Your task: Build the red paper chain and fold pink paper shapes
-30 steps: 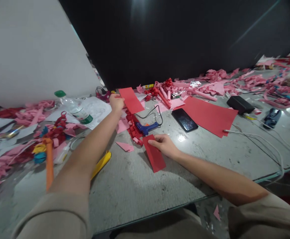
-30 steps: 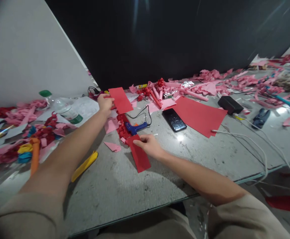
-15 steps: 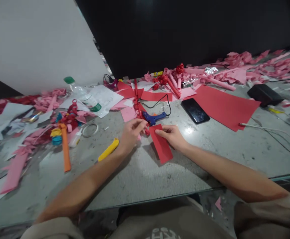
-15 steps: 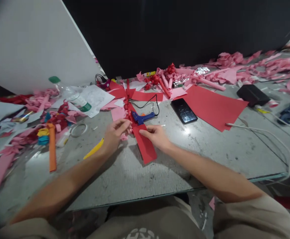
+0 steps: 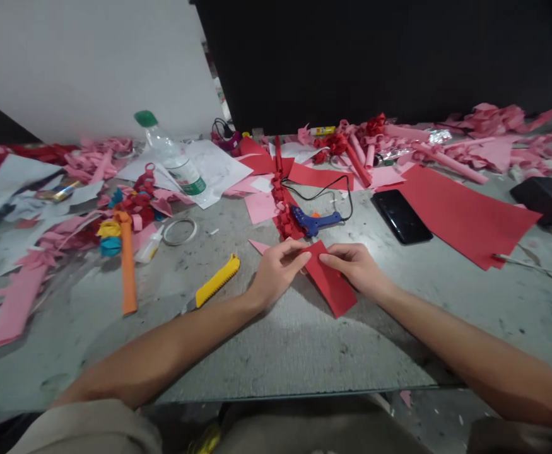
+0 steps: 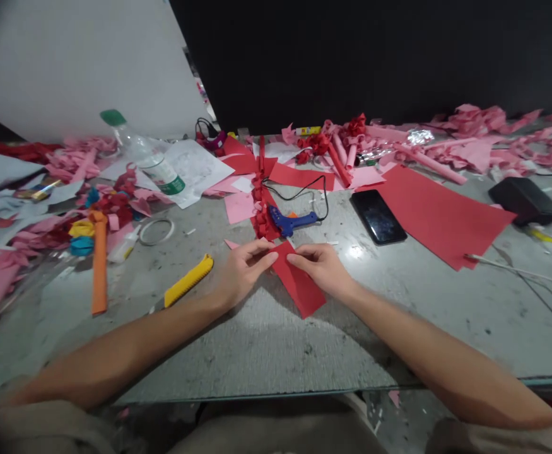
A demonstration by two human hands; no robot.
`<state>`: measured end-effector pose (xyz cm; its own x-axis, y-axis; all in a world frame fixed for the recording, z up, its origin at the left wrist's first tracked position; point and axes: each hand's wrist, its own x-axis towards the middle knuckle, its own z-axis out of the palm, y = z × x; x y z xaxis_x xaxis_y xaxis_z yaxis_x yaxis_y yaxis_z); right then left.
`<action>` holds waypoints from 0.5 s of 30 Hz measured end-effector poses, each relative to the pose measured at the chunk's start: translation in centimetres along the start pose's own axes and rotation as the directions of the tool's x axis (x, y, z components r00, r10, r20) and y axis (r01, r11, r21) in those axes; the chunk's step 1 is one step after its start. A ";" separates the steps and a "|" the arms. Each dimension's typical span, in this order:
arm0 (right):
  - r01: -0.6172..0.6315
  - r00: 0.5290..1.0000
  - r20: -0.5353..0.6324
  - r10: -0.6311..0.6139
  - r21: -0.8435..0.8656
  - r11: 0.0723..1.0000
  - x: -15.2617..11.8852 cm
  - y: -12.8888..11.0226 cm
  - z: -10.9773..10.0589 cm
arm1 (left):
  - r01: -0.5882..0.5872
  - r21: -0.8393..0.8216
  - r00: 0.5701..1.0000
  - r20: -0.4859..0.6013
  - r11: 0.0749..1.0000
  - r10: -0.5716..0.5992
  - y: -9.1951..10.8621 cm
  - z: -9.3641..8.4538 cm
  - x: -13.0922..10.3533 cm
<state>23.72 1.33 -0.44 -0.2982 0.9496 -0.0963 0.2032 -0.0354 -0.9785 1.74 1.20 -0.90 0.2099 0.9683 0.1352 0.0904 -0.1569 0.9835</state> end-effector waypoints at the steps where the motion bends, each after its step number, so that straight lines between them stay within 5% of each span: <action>1: -0.004 1.000 0.026 0.005 -0.022 1.000 0.0 -0.1 -0.2 | -0.006 0.004 1.000 0.005 1.000 0.006 0.0 0.1 -0.1; 6: 0.006 0.982 0.188 0.018 -0.121 0.993 0.1 -1.3 -1.2 | -0.031 0.017 0.998 0.063 0.999 0.030 -0.4 0.4 -0.1; 11: -0.026 0.968 0.246 0.053 -0.110 0.994 0.3 -1.9 -2.3 | -0.061 0.031 0.998 0.021 0.998 0.060 -0.6 0.5 -0.3; 15: -0.040 0.963 0.260 0.069 -0.117 0.992 0.5 -2.0 -3.0 | -0.033 0.040 0.993 0.117 0.999 0.028 -0.3 0.3 -0.2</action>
<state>26.00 2.85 2.04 -0.5156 0.8312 -0.2082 0.3231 -0.0365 -0.9457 1.92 0.95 -1.22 0.3244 0.9343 0.1478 0.1223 -0.1963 0.9729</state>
